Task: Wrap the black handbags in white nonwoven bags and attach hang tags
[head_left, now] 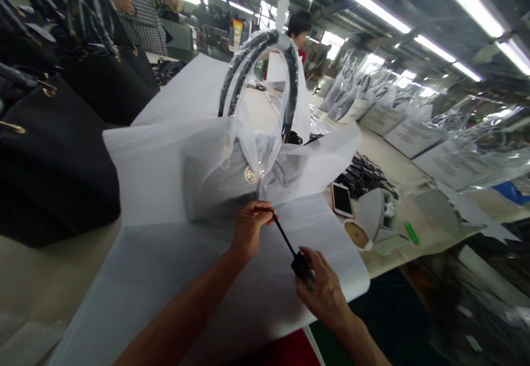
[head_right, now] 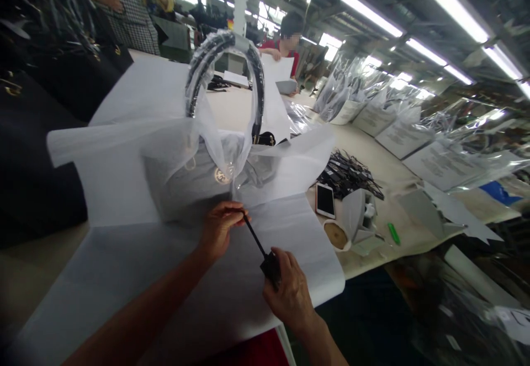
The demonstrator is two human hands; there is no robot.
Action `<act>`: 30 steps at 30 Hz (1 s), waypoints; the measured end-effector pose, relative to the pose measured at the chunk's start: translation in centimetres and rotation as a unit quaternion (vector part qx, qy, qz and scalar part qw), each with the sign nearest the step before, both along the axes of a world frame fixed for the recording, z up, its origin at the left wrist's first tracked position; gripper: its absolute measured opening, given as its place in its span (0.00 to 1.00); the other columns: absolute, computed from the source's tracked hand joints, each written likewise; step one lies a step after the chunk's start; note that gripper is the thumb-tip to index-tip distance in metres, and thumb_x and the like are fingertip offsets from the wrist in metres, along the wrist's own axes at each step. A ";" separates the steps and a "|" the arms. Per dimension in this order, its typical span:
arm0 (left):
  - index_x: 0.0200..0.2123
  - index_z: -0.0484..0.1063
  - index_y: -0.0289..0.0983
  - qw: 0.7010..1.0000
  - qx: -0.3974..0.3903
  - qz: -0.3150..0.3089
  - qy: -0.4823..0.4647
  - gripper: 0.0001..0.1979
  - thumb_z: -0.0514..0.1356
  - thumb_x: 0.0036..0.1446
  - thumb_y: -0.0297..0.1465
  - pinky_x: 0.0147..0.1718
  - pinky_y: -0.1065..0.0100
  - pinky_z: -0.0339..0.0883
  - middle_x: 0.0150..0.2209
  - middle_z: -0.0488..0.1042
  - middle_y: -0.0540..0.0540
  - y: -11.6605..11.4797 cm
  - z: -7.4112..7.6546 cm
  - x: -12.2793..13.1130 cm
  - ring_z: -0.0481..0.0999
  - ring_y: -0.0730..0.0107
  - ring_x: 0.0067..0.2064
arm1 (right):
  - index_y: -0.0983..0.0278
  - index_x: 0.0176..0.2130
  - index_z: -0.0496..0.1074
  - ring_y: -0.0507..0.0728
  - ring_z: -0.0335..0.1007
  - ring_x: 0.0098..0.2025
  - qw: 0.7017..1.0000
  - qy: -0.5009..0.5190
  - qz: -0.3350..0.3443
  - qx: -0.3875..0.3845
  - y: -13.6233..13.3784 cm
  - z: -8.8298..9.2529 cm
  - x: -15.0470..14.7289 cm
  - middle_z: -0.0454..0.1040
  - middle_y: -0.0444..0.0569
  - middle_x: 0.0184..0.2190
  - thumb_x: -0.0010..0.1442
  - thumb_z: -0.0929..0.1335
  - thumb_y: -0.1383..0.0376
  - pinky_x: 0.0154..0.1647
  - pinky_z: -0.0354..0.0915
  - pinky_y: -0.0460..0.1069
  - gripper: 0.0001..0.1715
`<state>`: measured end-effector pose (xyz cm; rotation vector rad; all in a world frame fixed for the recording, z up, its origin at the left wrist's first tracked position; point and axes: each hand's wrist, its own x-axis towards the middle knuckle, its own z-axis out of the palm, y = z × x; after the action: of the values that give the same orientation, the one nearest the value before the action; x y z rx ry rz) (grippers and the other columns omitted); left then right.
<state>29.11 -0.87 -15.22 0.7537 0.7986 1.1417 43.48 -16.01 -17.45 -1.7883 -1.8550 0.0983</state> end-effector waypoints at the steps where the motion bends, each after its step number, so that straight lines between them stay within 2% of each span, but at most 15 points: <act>1: 0.29 0.71 0.35 1.000 0.003 -0.004 -0.002 0.11 0.63 0.37 0.30 0.28 0.69 0.64 0.25 0.76 0.49 0.0 0.1 0.0 0.76 0.68 0.26 | 0.62 0.54 0.60 0.59 0.72 0.42 1.000 0.002 0.000 -0.003 0.1 0.1 0.0 0.71 0.52 0.41 0.49 0.64 0.73 0.42 0.72 0.54 0.32; 5: 0.29 0.72 0.35 0.999 0.034 -0.010 0.007 0.10 0.62 0.38 0.29 0.27 0.69 0.65 0.25 0.75 0.50 -0.3 0.4 0.1 0.73 0.73 0.24 | 0.62 0.53 0.63 0.62 0.69 0.50 0.999 0.032 0.006 0.027 1.6 0.8 -0.8 0.71 0.55 0.47 0.48 0.65 0.72 0.50 0.68 0.59 0.31; 7: 0.29 0.73 0.36 0.998 0.055 -0.009 0.022 0.09 0.63 0.39 0.29 0.30 0.69 0.65 0.26 0.76 0.50 -0.5 0.6 0.1 0.73 0.73 0.25 | 0.62 0.53 0.64 0.63 0.67 0.53 0.995 0.096 0.002 0.033 3.1 1.2 -1.6 0.71 0.56 0.50 0.51 0.66 0.68 0.53 0.66 0.60 0.29; 9: 0.29 0.74 0.37 0.996 0.077 -0.002 0.045 0.08 0.63 0.40 0.28 0.33 0.69 0.66 0.26 0.76 0.49 -0.7 0.8 0.0 0.74 0.71 0.29 | 0.62 0.51 0.66 0.61 0.69 0.51 0.980 0.198 -0.014 0.009 5.0 1.5 -2.6 0.73 0.55 0.48 0.54 0.67 0.62 0.52 0.66 0.59 0.24; 11: 0.28 0.75 0.37 0.992 0.102 0.011 0.068 0.06 0.63 0.41 0.27 0.35 0.69 0.65 0.27 0.77 0.49 -0.7 0.9 -0.2 0.74 0.70 0.31 | 0.62 0.47 0.69 0.59 0.71 0.47 0.947 0.320 -0.021 -0.025 6.8 1.8 -3.7 0.75 0.52 0.44 0.55 0.67 0.58 0.50 0.67 0.56 0.20; 13: 0.28 0.76 0.38 0.988 0.124 0.028 0.088 0.05 0.62 0.42 0.27 0.35 0.69 0.65 0.27 0.77 0.49 -0.6 0.9 -0.5 0.73 0.71 0.31 | 0.62 0.42 0.70 0.57 0.72 0.44 0.901 0.431 -0.020 -0.047 8.3 2.2 -4.7 0.76 0.50 0.39 0.55 0.68 0.55 0.46 0.67 0.53 0.18; 15: 0.27 0.76 0.39 0.984 0.141 0.046 0.102 0.05 0.62 0.43 0.26 0.33 0.70 0.64 0.27 0.77 0.50 -0.4 0.8 -0.7 0.72 0.71 0.30 | 0.63 0.37 0.72 0.55 0.72 0.39 0.863 0.501 -0.034 -0.052 9.1 2.5 -5.6 0.76 0.48 0.34 0.53 0.69 0.53 0.43 0.66 0.50 0.17; 18: 0.27 0.76 0.39 0.978 0.162 0.070 0.113 0.06 0.61 0.43 0.25 0.33 0.70 0.63 0.27 0.77 0.51 0.0 0.6 -0.9 0.71 0.72 0.29 | 0.63 0.32 0.72 0.50 0.66 0.28 0.839 0.537 -0.071 -0.054 9.4 3.1 -6.3 0.70 0.43 0.23 0.52 0.69 0.51 0.32 0.63 0.46 0.18; 21: 0.28 0.76 0.39 0.973 0.179 0.087 0.119 0.07 0.60 0.44 0.25 0.33 0.70 0.63 0.28 0.77 0.50 0.2 0.5 -1.1 0.72 0.71 0.30 | 0.64 0.31 0.70 0.47 0.52 0.19 0.824 0.556 -0.086 -0.069 9.5 3.4 -6.5 0.60 0.37 0.16 0.50 0.70 0.48 0.19 0.51 0.44 0.22; 24: 0.29 0.75 0.39 0.968 0.192 0.100 0.127 0.07 0.59 0.45 0.25 0.33 0.70 0.63 0.28 0.76 0.50 0.4 0.6 -1.3 0.72 0.71 0.31 | 0.65 0.31 0.70 0.46 0.47 0.18 0.823 0.558 -0.071 -0.081 9.8 3.6 -6.5 0.55 0.36 0.16 0.47 0.71 0.47 0.17 0.44 0.44 0.24; 30: 0.30 0.74 0.39 0.952 0.228 0.126 0.162 0.07 0.58 0.47 0.25 0.33 0.69 0.65 0.27 0.76 0.49 0.5 0.6 -1.2 0.73 0.70 0.30 | 0.65 0.29 0.71 0.46 0.46 0.19 0.826 0.555 -0.038 -0.088 10.3 4.6 -6.4 0.56 0.36 0.16 0.45 0.73 0.49 0.18 0.44 0.44 0.22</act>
<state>27.86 -0.37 -14.63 1.2763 0.9332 1.4813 37.11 -5.72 -12.81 -1.3717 -0.9154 1.0638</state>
